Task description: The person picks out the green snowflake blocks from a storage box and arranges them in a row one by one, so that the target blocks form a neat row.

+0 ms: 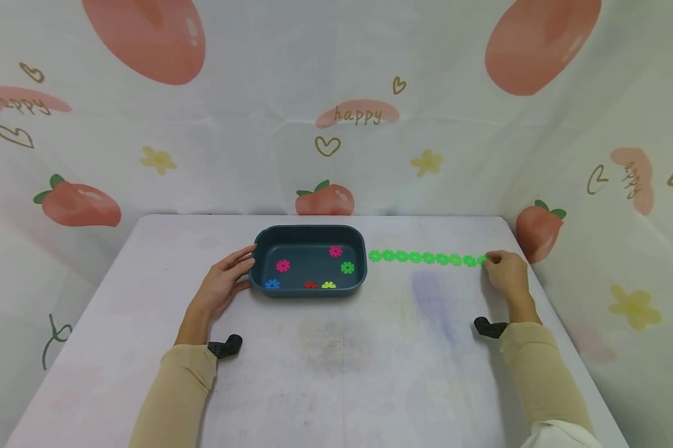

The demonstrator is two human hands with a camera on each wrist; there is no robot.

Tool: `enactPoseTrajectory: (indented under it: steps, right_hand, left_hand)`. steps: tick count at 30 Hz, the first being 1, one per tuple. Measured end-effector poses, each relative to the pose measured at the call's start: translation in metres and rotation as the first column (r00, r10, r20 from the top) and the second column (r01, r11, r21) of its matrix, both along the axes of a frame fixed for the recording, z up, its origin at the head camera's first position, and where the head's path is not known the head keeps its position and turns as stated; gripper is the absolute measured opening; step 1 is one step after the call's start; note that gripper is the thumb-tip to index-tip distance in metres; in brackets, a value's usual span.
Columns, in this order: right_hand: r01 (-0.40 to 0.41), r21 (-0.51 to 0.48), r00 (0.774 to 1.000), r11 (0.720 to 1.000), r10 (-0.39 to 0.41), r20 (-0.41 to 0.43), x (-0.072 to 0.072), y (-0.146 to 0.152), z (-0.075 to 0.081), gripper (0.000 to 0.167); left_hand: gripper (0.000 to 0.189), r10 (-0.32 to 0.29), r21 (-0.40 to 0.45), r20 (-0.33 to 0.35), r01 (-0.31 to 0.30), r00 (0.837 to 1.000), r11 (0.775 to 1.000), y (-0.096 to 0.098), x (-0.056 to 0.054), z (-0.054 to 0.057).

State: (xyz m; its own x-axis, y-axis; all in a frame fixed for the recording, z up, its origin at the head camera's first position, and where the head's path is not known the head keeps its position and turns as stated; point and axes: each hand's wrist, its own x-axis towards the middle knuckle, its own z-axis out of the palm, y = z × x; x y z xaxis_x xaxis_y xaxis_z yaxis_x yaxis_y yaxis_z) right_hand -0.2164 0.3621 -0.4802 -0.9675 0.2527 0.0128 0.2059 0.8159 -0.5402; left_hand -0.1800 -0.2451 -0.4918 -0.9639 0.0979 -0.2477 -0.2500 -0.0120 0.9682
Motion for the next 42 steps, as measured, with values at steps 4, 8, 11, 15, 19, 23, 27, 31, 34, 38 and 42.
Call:
enactPoseTrajectory:
  steps: [4, 8, 11, 15, 19, 23, 27, 31, 34, 38, 42]
  right_hand:
    - [-0.035, 0.033, 0.999, 0.999, 0.034, 0.014, 0.000, 0.000, -0.001, 0.037]
    - [-0.059, 0.066, 0.998, 0.996, 0.058, 0.019, 0.000, -0.003, -0.001, 0.043]
    - [-0.078, 0.088, 0.996, 0.993, 0.073, 0.055, 0.000, -0.008, 0.002, 0.049]
    - [-0.103, 0.129, 0.990, 0.986, 0.089, 0.105, 0.000, -0.017, 0.006, 0.056]
    - [-0.129, 0.169, 0.989, 0.977, 0.113, 0.100, 0.000, -0.027, 0.010, 0.061]
    - [-0.171, 0.189, 0.983, 0.967, 0.155, 0.094, 0.000, -0.040, 0.015, 0.069]
    - [-0.210, 0.215, 0.977, 0.954, 0.194, 0.092, 0.001, -0.052, 0.018, 0.074]
    - [-0.244, 0.266, 0.970, 0.932, 0.235, 0.066, 0.001, -0.061, 0.018, 0.073]
    - [-0.268, 0.292, 0.963, 0.918, 0.263, 0.057, 0.000, -0.067, 0.018, 0.074]
    - [-0.295, 0.310, 0.955, 0.904, 0.288, 0.070, 0.000, -0.075, 0.020, 0.077]
    - [-0.326, 0.319, 0.945, 0.890, 0.314, 0.090, 0.001, -0.088, 0.024, 0.080]
  left_hand:
    - [0.064, 0.002, 0.000, 0.002, -0.002, 1.000, 1.000, 0.000, 0.000, 0.001]
    - [0.065, 0.000, 0.000, 0.006, 0.000, 1.000, 1.000, -0.001, 0.001, 0.001]
    - [0.065, 0.001, -0.002, 0.005, -0.001, 1.000, 1.000, -0.001, 0.002, 0.001]
    - [0.065, 0.000, -0.006, 0.005, 0.000, 1.000, 1.000, 0.000, 0.002, 0.001]
    - [0.066, -0.007, -0.017, 0.011, 0.007, 1.000, 1.000, 0.000, 0.002, 0.000]
    - [0.066, -0.003, -0.010, 0.019, 0.003, 1.000, 1.000, 0.000, 0.001, -0.001]
    - [0.066, 0.003, 0.001, 0.018, -0.003, 1.000, 1.000, 0.000, 0.001, -0.001]
    - [0.066, 0.003, 0.006, 0.008, -0.003, 1.000, 1.000, 0.000, 0.000, -0.002]
    - [0.065, 0.005, 0.014, -0.001, -0.005, 1.000, 1.000, 0.001, 0.000, -0.002]
    - [0.064, 0.009, 0.029, -0.009, -0.008, 1.000, 1.000, 0.002, 0.000, -0.002]
    - [0.063, 0.014, 0.037, -0.002, -0.014, 1.000, 0.999, 0.001, 0.001, -0.001]
